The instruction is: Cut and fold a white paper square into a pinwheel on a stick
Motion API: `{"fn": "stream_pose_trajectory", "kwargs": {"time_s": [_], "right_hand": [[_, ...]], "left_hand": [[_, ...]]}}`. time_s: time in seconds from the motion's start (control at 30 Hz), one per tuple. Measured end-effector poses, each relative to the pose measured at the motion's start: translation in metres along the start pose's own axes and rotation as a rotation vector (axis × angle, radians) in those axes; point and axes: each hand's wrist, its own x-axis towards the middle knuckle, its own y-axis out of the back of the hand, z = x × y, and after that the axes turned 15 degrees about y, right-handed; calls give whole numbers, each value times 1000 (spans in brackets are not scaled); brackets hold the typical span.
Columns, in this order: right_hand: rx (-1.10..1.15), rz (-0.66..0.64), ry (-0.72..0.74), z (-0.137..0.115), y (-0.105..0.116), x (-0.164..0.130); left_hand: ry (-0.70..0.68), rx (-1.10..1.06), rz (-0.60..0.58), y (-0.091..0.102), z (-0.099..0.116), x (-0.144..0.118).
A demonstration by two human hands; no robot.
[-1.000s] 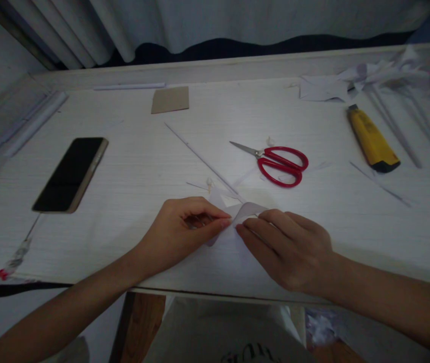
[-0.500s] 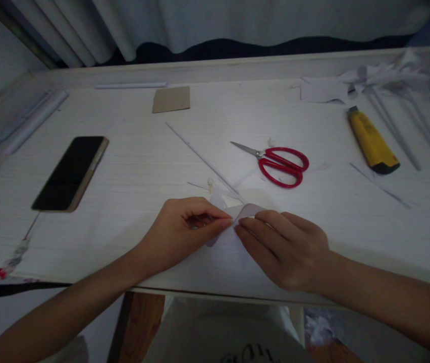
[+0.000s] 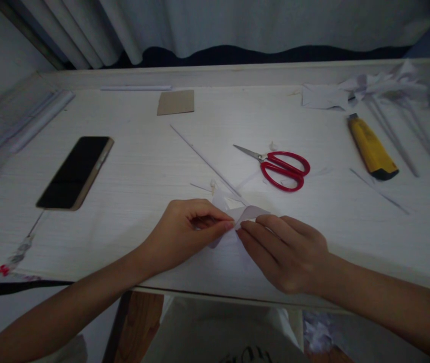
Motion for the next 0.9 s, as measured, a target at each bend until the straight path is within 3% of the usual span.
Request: {"fn": "stream_pose_trajectory", "kwargs": {"time_s": [0.9], "right_hand": [[33, -1, 26, 0, -2, 2]], "left_hand": [[-9, -1, -9, 0, -4, 1]]}}
